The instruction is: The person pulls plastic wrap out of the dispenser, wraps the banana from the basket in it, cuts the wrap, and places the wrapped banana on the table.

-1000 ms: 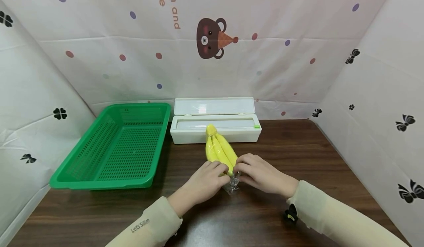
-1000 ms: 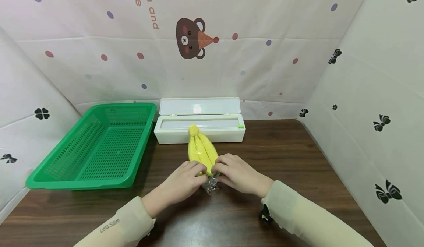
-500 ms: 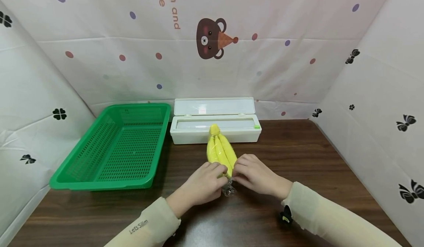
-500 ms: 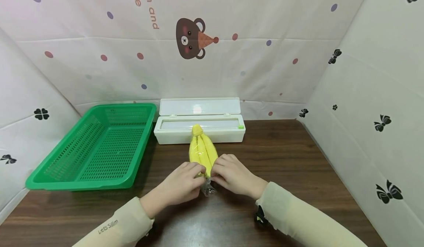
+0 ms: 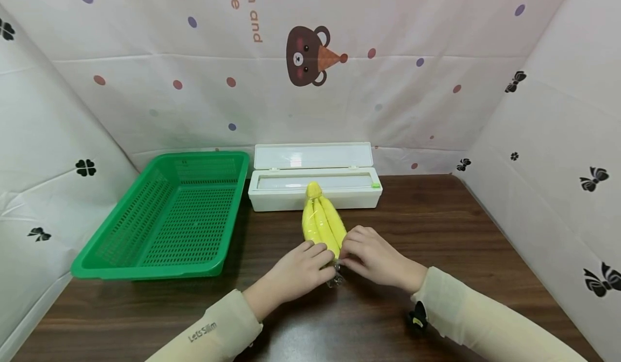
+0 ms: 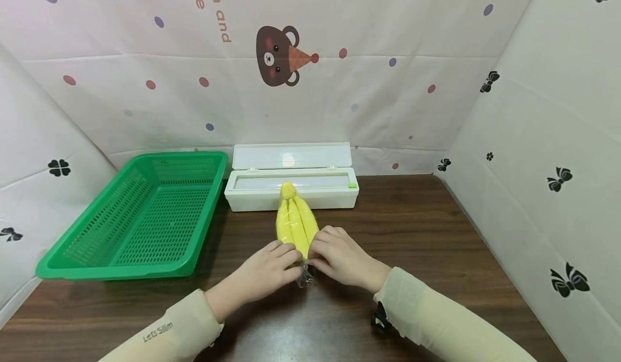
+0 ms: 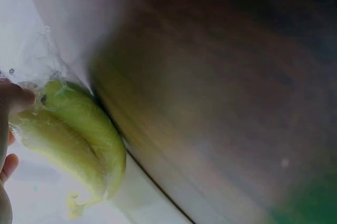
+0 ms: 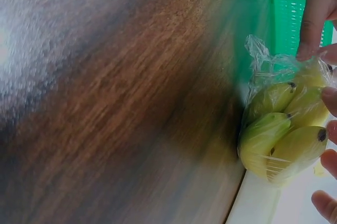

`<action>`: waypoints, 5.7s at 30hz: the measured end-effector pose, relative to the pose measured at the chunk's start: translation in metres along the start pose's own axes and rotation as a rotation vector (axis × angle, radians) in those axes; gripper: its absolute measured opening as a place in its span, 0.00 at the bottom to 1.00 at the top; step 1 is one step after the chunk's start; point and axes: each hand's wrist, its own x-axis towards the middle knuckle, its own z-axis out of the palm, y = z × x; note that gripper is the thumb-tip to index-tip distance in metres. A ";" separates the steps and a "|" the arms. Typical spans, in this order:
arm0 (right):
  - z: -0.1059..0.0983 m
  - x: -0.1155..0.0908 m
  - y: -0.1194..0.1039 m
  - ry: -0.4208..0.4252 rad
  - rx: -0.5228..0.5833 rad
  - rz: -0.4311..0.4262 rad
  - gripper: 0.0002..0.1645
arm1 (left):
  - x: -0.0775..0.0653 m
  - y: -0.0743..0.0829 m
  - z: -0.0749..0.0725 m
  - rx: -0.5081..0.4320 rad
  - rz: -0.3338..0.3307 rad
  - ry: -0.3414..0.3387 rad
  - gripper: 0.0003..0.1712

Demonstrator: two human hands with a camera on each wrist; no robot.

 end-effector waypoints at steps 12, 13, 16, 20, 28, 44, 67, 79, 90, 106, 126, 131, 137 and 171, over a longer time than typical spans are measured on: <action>0.000 -0.001 -0.001 -0.016 0.011 0.024 0.10 | 0.004 0.001 0.000 0.149 0.021 -0.191 0.08; 0.000 -0.001 -0.001 -0.017 0.012 0.027 0.10 | 0.005 0.002 0.000 0.167 0.018 -0.211 0.09; 0.001 -0.001 -0.001 -0.022 0.016 0.033 0.09 | 0.008 0.005 0.000 0.211 -0.001 -0.262 0.11; 0.001 0.000 -0.001 -0.026 0.017 0.037 0.09 | 0.009 0.008 0.001 0.243 -0.021 -0.295 0.11; -0.001 0.001 -0.003 -0.035 0.020 0.059 0.10 | 0.009 0.005 0.004 0.211 0.018 -0.188 0.08; 0.000 0.002 -0.006 -0.078 -0.024 0.037 0.16 | 0.004 -0.001 0.008 -0.001 -0.058 0.039 0.06; 0.012 0.007 -0.010 0.028 -0.253 -0.090 0.11 | 0.003 -0.006 0.005 -0.159 -0.105 0.046 0.05; 0.012 0.005 -0.009 0.081 -0.219 -0.142 0.09 | 0.004 -0.004 0.009 -0.116 -0.146 0.106 0.02; 0.011 -0.002 -0.006 0.118 -0.055 -0.158 0.09 | 0.003 -0.008 0.012 -0.127 -0.149 0.141 0.08; 0.015 0.004 -0.009 0.111 -0.080 -0.143 0.07 | 0.004 -0.009 0.008 -0.170 -0.127 0.105 0.03; 0.010 -0.005 -0.002 0.068 0.120 -0.095 0.07 | 0.001 -0.010 0.008 -0.112 -0.093 0.160 0.03; 0.011 -0.004 -0.004 0.058 0.108 -0.064 0.08 | 0.000 -0.010 0.009 -0.121 -0.086 0.167 0.03; 0.015 0.002 -0.004 0.079 0.070 -0.109 0.10 | 0.000 -0.010 0.010 -0.132 -0.072 0.162 0.02; 0.022 0.005 0.000 0.093 -0.056 -0.182 0.09 | -0.003 -0.013 0.008 -0.160 -0.051 0.136 0.03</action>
